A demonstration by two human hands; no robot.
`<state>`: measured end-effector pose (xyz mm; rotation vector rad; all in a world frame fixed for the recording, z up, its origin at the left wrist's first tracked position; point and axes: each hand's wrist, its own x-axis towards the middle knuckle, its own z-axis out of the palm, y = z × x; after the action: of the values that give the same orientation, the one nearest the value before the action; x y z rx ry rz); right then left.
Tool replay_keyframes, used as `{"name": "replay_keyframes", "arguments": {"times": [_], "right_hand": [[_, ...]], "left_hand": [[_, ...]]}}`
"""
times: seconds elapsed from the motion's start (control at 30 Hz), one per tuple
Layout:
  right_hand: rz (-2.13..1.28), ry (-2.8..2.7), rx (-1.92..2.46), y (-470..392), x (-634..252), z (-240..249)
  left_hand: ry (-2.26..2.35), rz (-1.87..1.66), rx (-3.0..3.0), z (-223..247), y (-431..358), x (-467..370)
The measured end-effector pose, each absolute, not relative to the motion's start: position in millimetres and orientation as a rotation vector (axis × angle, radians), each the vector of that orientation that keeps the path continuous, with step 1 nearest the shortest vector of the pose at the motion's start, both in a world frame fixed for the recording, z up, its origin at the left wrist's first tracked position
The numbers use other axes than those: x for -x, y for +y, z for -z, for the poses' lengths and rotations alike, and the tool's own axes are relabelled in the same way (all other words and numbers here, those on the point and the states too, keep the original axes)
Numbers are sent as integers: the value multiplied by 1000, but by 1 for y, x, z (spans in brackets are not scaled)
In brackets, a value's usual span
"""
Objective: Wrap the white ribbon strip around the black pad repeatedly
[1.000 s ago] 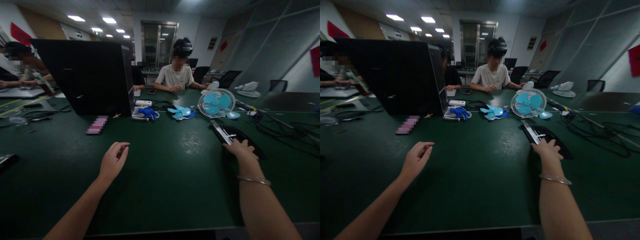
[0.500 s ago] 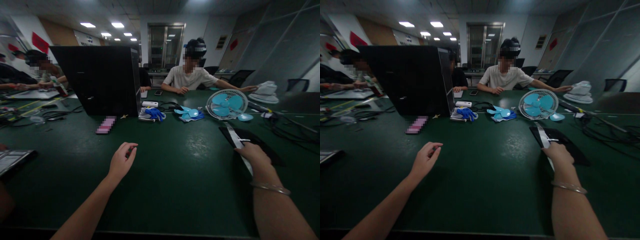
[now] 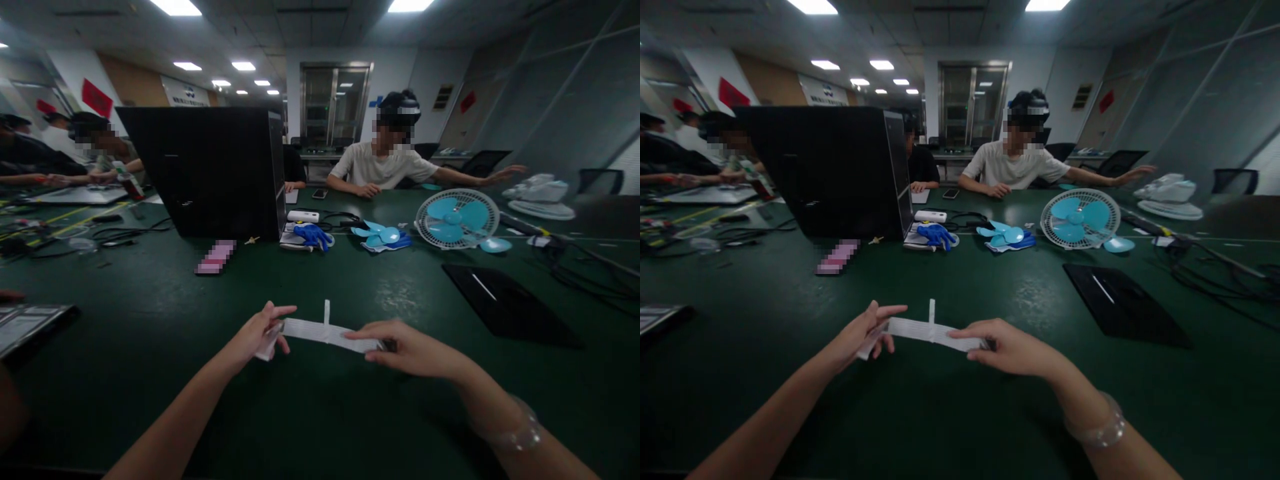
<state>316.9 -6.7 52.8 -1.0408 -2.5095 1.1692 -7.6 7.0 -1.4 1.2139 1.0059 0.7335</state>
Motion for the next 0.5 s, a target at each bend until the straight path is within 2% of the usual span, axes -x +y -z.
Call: {"name": "replay_keyframes", "arguments": {"times": [0.2, 0.27, 0.37, 0.43, 0.5], "right_hand": [[-1333, -2524, 1121, 4, -336, -47], [-1110, -2442, 1453, 18, -362, -43], [-437, -2043, 2155, 39, -412, -34], [-238, -1782, 2403, 49, -447, -26], [-180, -1578, 2564, 55, -476, -15]], "left_hand": [[934, -445, -1477, -3, -1, 5], [955, -450, -1524, -4, -1, 4], [960, -455, -1561, -4, -2, 3], [953, -442, -1569, -5, -3, 3], [940, -444, -1574, -6, -4, 2]]}}
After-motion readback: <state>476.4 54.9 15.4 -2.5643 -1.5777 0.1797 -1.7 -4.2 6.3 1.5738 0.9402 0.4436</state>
